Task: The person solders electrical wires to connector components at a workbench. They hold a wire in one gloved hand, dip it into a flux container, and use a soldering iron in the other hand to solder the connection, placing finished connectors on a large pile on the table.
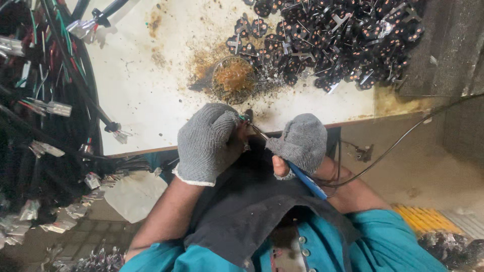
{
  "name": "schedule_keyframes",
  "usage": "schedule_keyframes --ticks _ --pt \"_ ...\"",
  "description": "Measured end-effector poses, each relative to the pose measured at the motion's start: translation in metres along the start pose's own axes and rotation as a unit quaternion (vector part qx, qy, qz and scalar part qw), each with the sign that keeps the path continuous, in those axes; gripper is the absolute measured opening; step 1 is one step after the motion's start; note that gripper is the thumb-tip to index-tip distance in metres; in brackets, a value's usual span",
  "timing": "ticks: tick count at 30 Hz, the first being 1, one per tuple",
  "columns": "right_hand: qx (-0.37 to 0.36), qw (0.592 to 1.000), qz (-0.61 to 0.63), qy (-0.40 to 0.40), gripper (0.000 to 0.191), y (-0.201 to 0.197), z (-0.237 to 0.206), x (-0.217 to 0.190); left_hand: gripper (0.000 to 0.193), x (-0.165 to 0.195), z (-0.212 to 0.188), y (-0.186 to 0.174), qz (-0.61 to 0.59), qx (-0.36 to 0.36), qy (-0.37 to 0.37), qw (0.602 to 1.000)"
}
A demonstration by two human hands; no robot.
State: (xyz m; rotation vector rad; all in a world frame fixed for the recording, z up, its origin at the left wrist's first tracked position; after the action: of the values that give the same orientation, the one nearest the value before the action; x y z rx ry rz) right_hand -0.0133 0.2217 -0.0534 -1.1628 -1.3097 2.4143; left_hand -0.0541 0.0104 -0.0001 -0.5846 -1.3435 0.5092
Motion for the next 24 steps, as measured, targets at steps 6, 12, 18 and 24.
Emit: schedule_keyframes --ticks 6,12,18,24 --pt "-0.012 1.0 0.012 0.025 0.028 0.002 -0.001 -0.001 0.016 0.001 0.001 -0.001 0.001 0.003 0.005 1.0" --pt "0.047 0.993 -0.036 -0.104 0.024 -0.008 0.018 -0.009 0.016 0.0 0.0 0.0 0.002 0.005 0.0 1.0" --pt "-0.086 0.995 -0.038 -0.015 0.015 0.009 0.005 0.0 0.017 0.001 0.001 0.001 0.001 0.002 0.0 1.0" --pt "-0.244 0.96 -0.004 0.14 0.029 0.034 -0.008 0.018 0.018 0.0 0.001 0.0 -0.004 0.004 0.003 1.0"
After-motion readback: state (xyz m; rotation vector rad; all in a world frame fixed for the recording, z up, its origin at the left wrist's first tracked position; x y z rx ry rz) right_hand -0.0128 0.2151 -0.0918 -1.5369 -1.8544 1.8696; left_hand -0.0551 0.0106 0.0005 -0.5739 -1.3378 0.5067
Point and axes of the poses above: each hand's wrist, its own z-axis towards the middle knuckle, its own y-axis out of the palm, x = y × z, the point moved 6 cm from there along z, towards the middle knuckle, and after that the axes turned 6 degrees about x, right-handed, at the moved point
